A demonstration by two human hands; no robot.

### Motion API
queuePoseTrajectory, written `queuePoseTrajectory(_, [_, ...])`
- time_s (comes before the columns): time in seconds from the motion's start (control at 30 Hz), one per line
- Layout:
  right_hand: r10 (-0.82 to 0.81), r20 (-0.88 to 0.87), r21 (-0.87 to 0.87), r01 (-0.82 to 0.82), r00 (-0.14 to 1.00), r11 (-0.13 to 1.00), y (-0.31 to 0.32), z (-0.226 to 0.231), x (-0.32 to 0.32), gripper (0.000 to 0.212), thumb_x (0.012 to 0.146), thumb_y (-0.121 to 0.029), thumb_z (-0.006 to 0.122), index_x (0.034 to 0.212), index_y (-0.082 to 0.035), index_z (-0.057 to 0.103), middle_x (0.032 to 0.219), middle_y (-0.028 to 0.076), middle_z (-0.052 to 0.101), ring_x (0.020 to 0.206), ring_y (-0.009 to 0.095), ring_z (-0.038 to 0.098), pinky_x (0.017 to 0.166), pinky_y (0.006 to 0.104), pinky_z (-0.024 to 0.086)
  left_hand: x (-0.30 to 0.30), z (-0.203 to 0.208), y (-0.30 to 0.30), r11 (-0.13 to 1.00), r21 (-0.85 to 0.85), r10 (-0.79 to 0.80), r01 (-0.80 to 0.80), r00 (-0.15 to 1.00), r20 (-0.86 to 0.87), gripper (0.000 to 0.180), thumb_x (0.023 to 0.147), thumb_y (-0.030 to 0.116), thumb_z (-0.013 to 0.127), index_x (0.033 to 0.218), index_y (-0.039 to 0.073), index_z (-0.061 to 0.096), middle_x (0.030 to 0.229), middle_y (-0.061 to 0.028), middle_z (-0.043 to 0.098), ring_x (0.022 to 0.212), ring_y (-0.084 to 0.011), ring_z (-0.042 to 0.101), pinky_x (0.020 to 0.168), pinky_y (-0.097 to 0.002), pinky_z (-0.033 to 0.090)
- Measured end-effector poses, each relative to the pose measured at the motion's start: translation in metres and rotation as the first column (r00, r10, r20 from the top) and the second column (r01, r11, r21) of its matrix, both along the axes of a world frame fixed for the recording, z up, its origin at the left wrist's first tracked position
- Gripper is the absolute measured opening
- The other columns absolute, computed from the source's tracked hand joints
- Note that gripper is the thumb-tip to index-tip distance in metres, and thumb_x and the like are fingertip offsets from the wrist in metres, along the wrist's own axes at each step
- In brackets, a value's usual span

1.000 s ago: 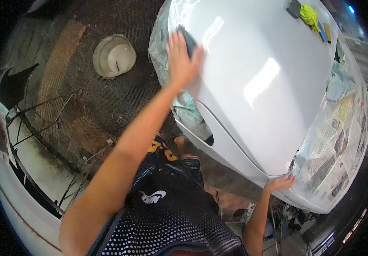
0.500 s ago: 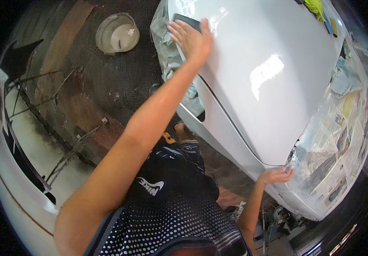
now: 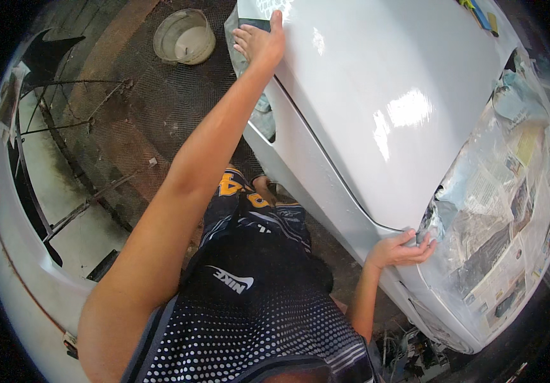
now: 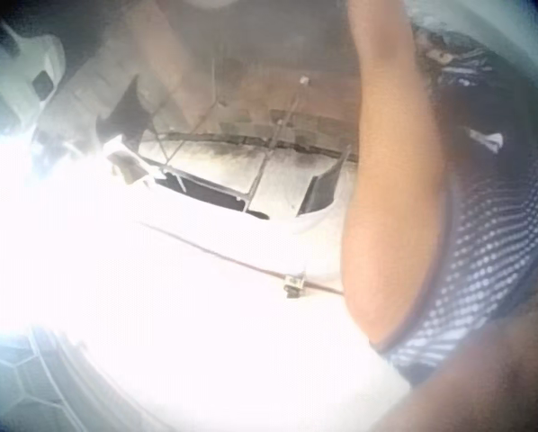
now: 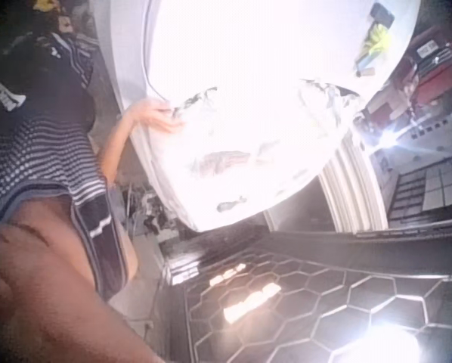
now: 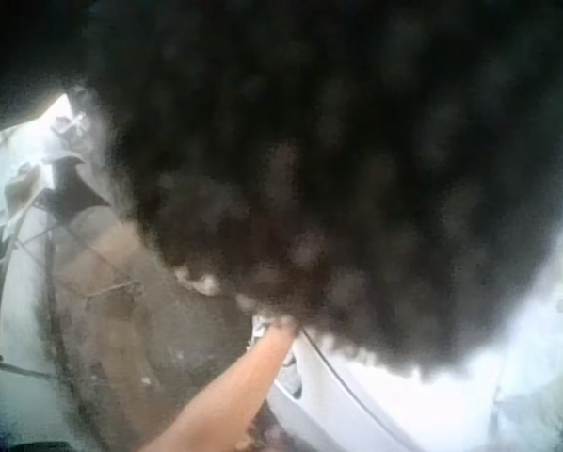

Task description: The person repeatedly rubs the white car hood with a small black rectangular pad and a yellow cloth, moving across different sections of the hood surface. The person occasionally dips the pad into a bucket of water and continues rubbing the hood.

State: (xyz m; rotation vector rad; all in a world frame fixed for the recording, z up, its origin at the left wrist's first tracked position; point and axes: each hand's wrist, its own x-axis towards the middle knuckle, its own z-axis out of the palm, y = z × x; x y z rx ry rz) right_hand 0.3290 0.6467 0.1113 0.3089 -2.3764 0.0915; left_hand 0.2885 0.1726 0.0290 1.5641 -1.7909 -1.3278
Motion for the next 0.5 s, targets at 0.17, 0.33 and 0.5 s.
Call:
queuePoseTrajectory(0.17, [0.021, 0.053, -0.009, -0.020, 0.998, 1.000, 0.004, 0.002, 0.006, 0.044, 0.103, -0.029, 0.059, 0.134, 0.001, 0.052, 0.146, 0.025, 0.044, 0.136, 0.042, 0.044, 0.108, 0.0567, 0.034, 0.054, 0.009, 0.175, 0.862, -0.384, -0.346, 0.331, 0.938, 0.030, 0.104, 0.101, 0.062, 0.044, 0.153, -0.021, 0.007, 0.162, -0.0410, 0.001, 0.156, -0.0477, -0.001, 0.126, -0.0548, 0.000])
queuePoseTrajectory(0.33, [0.058, 0.078, -0.014, -0.058, 0.995, 0.998, 0.000, 0.005, 0.005, 0.046, 0.103, -0.030, 0.059, 0.136, 0.001, 0.051, 0.148, 0.025, 0.042, 0.139, 0.043, 0.040, 0.110, 0.0564, 0.032, 0.035, -0.012, 0.084, 0.891, -0.368, -0.288, 0.267, 0.958, -0.002, 0.102, 0.100, 0.056, 0.051, 0.154, -0.019, 0.007, 0.161, -0.0422, 0.004, 0.154, -0.0513, 0.005, 0.126, -0.0580, 0.003])
queuePoseTrajectory(0.5, [0.089, 0.075, -0.021, -0.088, 0.993, 0.996, 0.005, 0.002, 0.006, 0.049, 0.104, -0.032, 0.058, 0.138, 0.002, 0.050, 0.150, 0.026, 0.040, 0.140, 0.043, 0.038, 0.111, 0.0566, 0.030, 0.080, 0.018, 0.225, 0.803, -0.492, -0.453, 0.337, 0.881, -0.137, 0.095, 0.103, 0.051, 0.050, 0.154, -0.019, 0.011, 0.162, -0.0403, 0.011, 0.154, -0.0513, 0.007, 0.123, -0.0634, 0.005])
